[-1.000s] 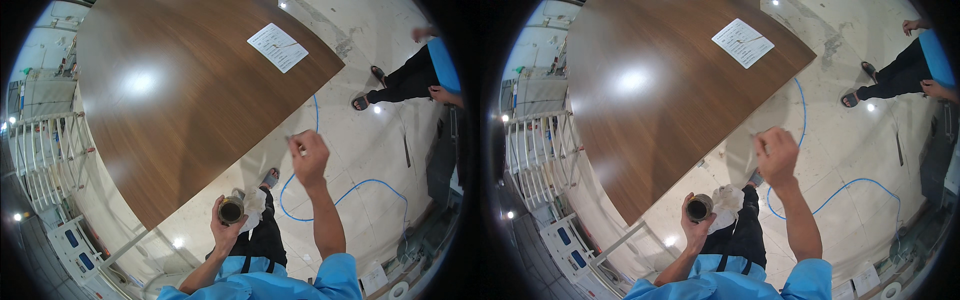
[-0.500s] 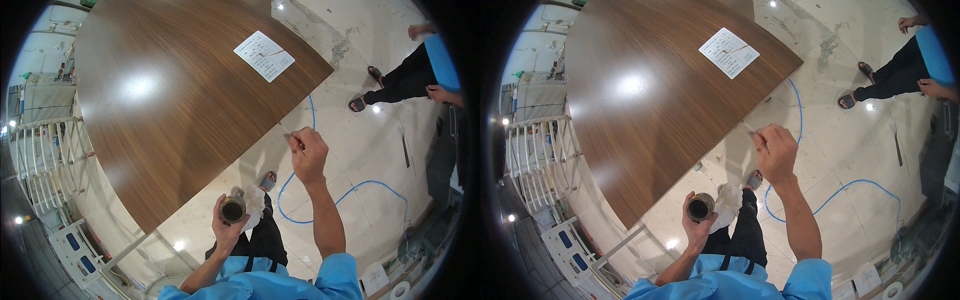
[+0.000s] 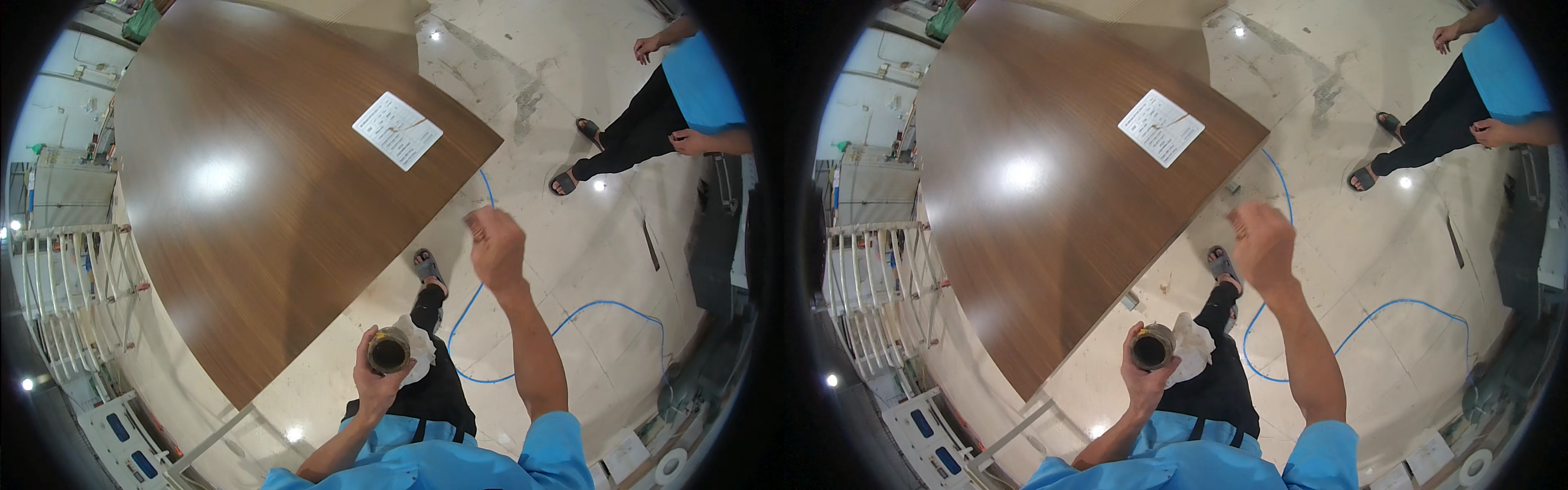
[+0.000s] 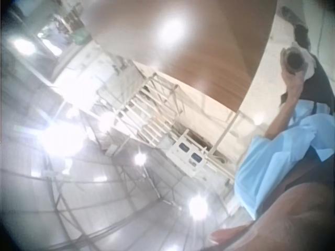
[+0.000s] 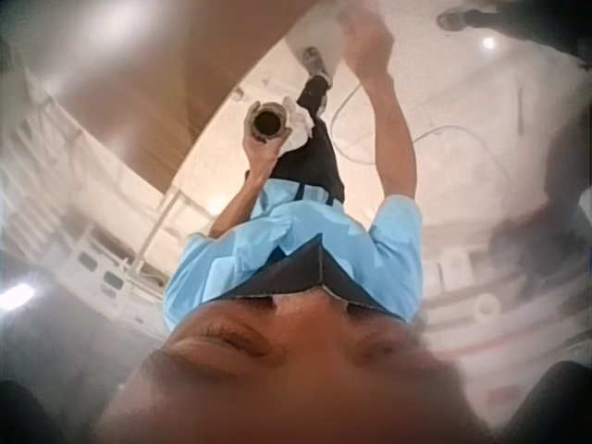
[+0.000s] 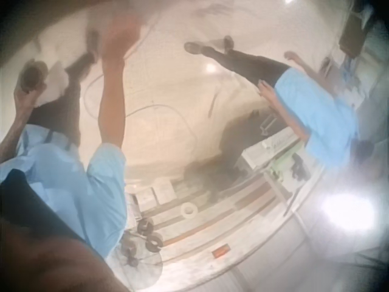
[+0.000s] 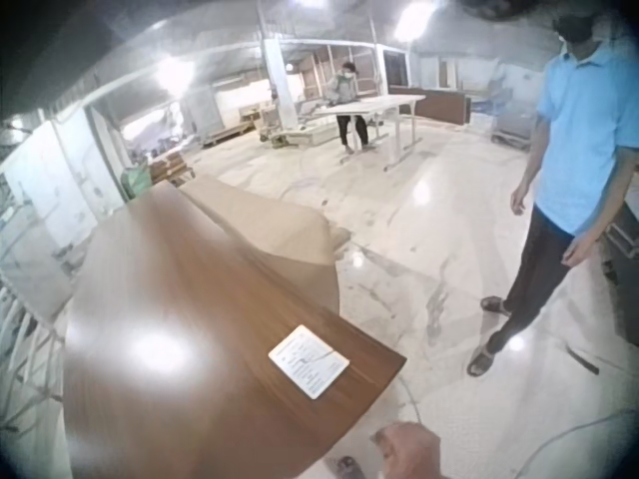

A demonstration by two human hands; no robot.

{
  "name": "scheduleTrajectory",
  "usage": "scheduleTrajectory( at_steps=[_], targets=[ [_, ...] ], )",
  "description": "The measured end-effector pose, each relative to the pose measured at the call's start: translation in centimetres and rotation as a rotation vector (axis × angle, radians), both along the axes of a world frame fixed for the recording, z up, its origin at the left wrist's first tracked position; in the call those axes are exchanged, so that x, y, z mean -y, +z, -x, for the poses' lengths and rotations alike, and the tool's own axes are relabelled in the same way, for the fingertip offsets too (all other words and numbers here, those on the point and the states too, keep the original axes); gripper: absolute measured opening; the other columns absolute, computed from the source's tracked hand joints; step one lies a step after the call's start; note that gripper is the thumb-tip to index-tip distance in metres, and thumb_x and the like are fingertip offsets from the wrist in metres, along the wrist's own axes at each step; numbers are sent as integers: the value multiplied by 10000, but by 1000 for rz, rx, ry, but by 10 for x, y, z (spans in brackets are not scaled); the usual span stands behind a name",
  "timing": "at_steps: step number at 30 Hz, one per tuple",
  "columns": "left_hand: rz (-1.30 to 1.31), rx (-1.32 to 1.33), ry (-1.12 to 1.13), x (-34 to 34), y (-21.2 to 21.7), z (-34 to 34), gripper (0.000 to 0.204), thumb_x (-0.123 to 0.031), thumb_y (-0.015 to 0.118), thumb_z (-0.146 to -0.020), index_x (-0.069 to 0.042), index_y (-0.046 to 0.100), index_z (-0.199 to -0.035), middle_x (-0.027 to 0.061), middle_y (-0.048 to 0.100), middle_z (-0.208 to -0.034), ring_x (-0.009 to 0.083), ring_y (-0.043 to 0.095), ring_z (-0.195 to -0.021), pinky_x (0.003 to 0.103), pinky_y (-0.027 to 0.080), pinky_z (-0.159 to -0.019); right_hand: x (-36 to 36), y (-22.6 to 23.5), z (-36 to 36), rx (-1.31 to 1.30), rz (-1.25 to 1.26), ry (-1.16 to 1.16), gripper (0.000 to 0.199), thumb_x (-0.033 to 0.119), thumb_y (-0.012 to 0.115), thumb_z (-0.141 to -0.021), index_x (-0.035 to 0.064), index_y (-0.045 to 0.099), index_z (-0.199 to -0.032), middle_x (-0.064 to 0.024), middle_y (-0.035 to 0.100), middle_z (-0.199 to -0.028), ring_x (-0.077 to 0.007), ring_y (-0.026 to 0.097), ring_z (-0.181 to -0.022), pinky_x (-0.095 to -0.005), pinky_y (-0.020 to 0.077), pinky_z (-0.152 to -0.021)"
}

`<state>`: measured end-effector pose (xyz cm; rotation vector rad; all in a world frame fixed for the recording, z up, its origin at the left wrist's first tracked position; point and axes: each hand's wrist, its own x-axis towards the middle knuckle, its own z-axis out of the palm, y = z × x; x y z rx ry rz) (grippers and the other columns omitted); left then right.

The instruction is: The person applies a dark finish to the edges of a large wooden tabletop using a small brush and a cloth. They repeatedly dip the brush into a can, apply the finish to the edges, and wipe the surface with a cloth. Another person is present and occasionally wipes the tabletop.

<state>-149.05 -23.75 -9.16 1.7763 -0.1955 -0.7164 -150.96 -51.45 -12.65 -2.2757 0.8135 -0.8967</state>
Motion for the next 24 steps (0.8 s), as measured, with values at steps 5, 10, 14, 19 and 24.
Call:
scheduleTrajectory(
  at_steps=[5,10,14,19,24],
  targets=[
    [-5,57,-116,25,-3,-5,824,-31,855,-721,15,396,-1403,147,627,-1195,208,622,-1107,333,491,-977,17,3,-2,-10,-15,12,112,85,682,-829,55,598,-761,-110,590,-706,-333,583,-691,-434,460,-621],
    [42,14,-169,49,-7,-7,816,-34,846,-732,21,388,-1406,153,647,-1169,209,638,-1082,332,502,-961,44,10,1,-13,-98,-21,158,106,749,-775,64,599,-748,-89,576,-684,-311,566,-677,-412,447,-613],
    [0,-64,-205,67,-8,-6,880,7,858,-679,11,380,-1419,142,557,-1262,220,581,-1159,339,475,-1009,52,9,8,29,-135,102,199,93,782,-739,48,588,-727,-87,562,-675,-298,555,-662,-400,433,-583],
    [2,-69,-251,89,-10,-10,883,-23,871,-685,10,380,-1419,145,565,-1261,221,579,-1165,340,472,-1016,91,2,5,33,-278,-108,198,109,782,-749,40,598,-733,-97,574,-693,-301,564,-670,-406,444,-589],
    [-24,-72,-282,109,-7,-13,881,-39,876,-692,11,381,-1419,145,566,-1261,218,578,-1166,340,470,-1017,98,-3,7,20,-167,66,183,138,765,-780,39,612,-772,-102,605,-723,-313,585,-698,-410,454,-602]
  ],
)
